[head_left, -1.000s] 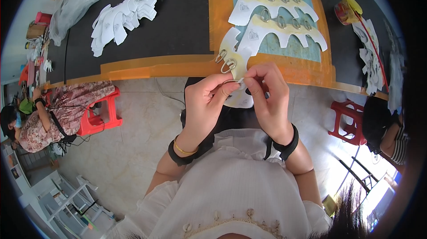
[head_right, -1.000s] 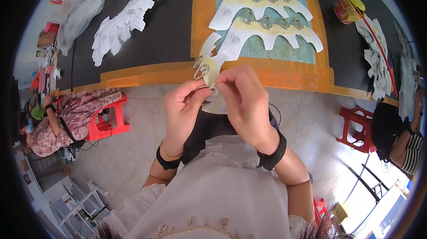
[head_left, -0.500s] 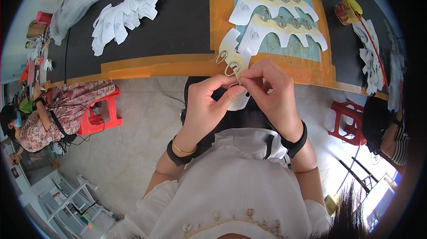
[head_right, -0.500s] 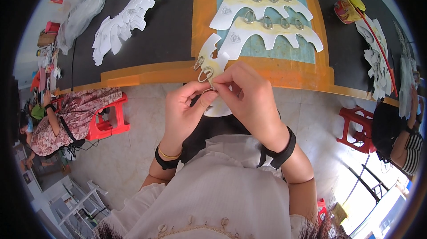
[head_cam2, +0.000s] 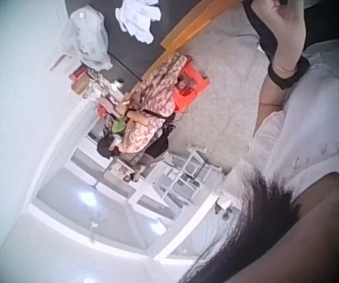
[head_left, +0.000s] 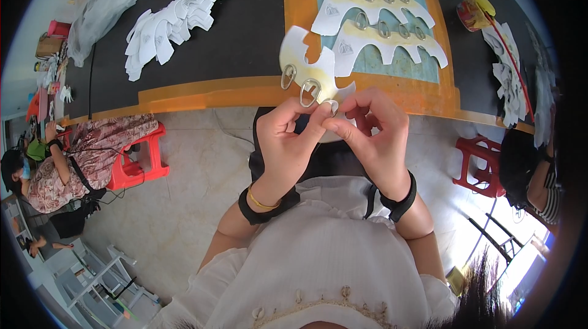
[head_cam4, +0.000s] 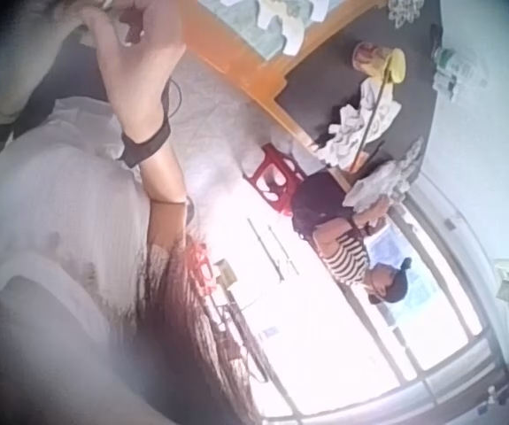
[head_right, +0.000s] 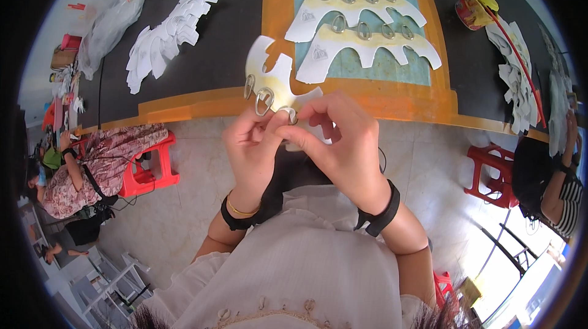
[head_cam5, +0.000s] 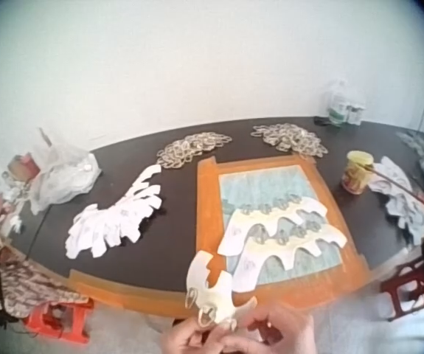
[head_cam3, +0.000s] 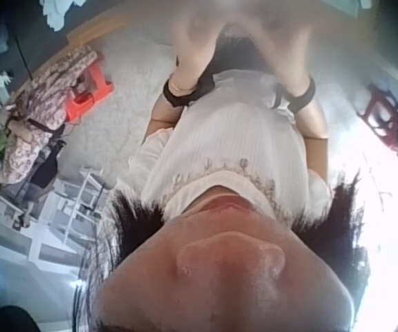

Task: Applying adhesive to shoe upper components and assembling them.

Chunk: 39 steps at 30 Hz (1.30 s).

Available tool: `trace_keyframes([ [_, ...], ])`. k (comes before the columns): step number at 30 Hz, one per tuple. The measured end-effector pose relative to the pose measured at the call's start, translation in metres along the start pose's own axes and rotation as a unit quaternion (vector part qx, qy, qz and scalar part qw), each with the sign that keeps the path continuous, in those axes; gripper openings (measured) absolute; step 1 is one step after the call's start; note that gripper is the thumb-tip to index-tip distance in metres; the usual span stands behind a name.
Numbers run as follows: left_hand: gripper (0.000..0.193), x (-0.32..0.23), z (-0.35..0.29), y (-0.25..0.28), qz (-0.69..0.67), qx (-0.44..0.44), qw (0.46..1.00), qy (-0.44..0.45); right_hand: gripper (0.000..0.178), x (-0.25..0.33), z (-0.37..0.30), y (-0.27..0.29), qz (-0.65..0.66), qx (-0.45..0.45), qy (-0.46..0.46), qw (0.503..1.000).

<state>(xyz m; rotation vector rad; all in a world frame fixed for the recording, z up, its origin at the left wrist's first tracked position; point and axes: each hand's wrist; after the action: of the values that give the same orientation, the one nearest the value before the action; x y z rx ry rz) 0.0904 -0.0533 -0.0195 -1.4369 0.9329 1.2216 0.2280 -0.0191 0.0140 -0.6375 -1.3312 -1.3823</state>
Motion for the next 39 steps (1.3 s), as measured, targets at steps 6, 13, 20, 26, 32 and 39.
trace_keyframes([
  [6, 0.01, 0.003, -0.003, -0.001, -0.001, -0.028, 1.0, -0.004, 0.016, -0.005, 0.0, -0.009, 0.069, -0.056, -0.042, 0.995],
  [13, 0.011, 0.0, -0.001, 0.007, 0.116, 0.036, 0.992, -0.028, 0.015, -0.003, -0.001, 0.005, -0.063, -0.026, 0.066, 0.995],
  [20, 0.014, -0.002, -0.005, 0.009, 0.037, 0.042, 0.998, 0.026, 0.013, -0.012, 0.003, 0.003, 0.048, -0.008, 0.021, 0.999],
  [26, 0.014, 0.0, -0.004, 0.007, 0.121, 0.038, 0.992, 0.0, 0.013, -0.013, 0.002, 0.006, 0.059, 0.017, -0.012, 0.998],
  [32, 0.015, -0.003, 0.002, 0.008, 0.068, 0.037, 0.995, 0.067, 0.018, -0.02, 0.003, 0.0, 0.085, -0.013, 0.015, 0.996],
  [39, 0.011, -0.006, 0.003, 0.009, 0.107, 0.055, 0.993, -0.021, 0.026, -0.007, 0.002, 0.008, 0.236, 0.005, -0.067, 0.969],
])
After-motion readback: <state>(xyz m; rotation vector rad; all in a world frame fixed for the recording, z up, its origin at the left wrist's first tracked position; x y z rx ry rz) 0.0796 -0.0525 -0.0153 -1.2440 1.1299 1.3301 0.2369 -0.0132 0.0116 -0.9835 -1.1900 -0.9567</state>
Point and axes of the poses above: each hand's wrist, its own z-axis towards the middle knuckle, its own y-axis out of the back of the hand, x = y × z, and after that the axes turned 5 degrees about y, right-handed
